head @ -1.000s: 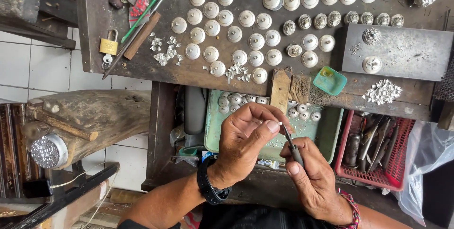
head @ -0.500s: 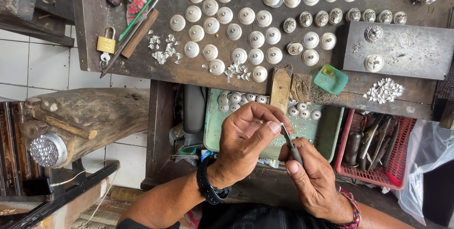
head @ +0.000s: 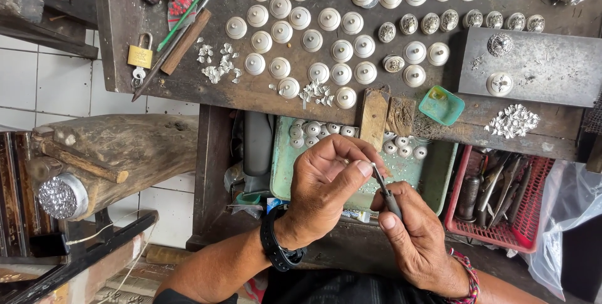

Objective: The person uses a small metal file to shape tiny silver pieces at a cluttered workbench. They repeatedly pick up pieces, file them, and place them back among many similar items.

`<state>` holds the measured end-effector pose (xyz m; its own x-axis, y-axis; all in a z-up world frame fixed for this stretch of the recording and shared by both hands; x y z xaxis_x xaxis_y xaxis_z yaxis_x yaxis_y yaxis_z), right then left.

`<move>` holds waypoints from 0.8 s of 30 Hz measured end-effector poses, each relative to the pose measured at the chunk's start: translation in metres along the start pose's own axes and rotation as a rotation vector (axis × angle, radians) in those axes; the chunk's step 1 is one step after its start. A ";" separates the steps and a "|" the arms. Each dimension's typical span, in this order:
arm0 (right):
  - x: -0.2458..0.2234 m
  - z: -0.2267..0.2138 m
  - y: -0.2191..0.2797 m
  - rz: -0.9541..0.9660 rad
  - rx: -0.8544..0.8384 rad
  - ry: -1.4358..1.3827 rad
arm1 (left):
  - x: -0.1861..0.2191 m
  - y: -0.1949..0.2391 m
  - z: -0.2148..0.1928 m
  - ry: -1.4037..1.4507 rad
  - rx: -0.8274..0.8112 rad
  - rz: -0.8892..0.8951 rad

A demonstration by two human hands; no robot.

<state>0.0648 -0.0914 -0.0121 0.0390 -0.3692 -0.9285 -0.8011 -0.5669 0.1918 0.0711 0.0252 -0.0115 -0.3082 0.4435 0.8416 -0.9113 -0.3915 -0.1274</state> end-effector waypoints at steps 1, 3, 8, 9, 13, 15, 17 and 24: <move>0.001 0.000 0.000 -0.005 0.002 0.003 | -0.001 0.000 0.000 0.003 0.002 -0.010; 0.001 0.000 0.000 -0.010 0.003 0.005 | -0.002 0.001 -0.001 0.005 0.003 -0.020; -0.001 0.000 -0.001 -0.024 0.013 0.017 | -0.001 0.000 -0.001 -0.006 0.000 -0.001; -0.003 0.000 -0.001 -0.023 0.013 0.017 | -0.001 0.000 -0.001 -0.006 0.000 -0.002; -0.007 -0.001 -0.003 -0.022 0.011 0.027 | -0.001 0.000 0.000 0.009 0.001 -0.005; -0.006 0.000 -0.002 -0.026 0.014 0.040 | 0.000 0.000 0.001 0.014 -0.004 -0.003; -0.003 -0.002 0.000 -0.040 0.045 0.062 | 0.000 0.000 0.001 0.016 -0.001 -0.007; -0.002 -0.002 -0.002 -0.001 0.021 0.072 | -0.005 0.000 -0.001 0.027 0.013 -0.029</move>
<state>0.0677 -0.0908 -0.0105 0.0824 -0.4213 -0.9032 -0.8135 -0.5519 0.1832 0.0721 0.0238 -0.0165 -0.2889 0.4769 0.8301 -0.9164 -0.3887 -0.0957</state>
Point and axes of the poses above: each hand's wrist, its own y-axis away from the middle knuckle, its own z-axis out of the palm, x = y × z, the point moved 9 cm from there along -y, towards the middle knuckle, and after that the axes turned 15 degrees about z, right-handed, at the moved point
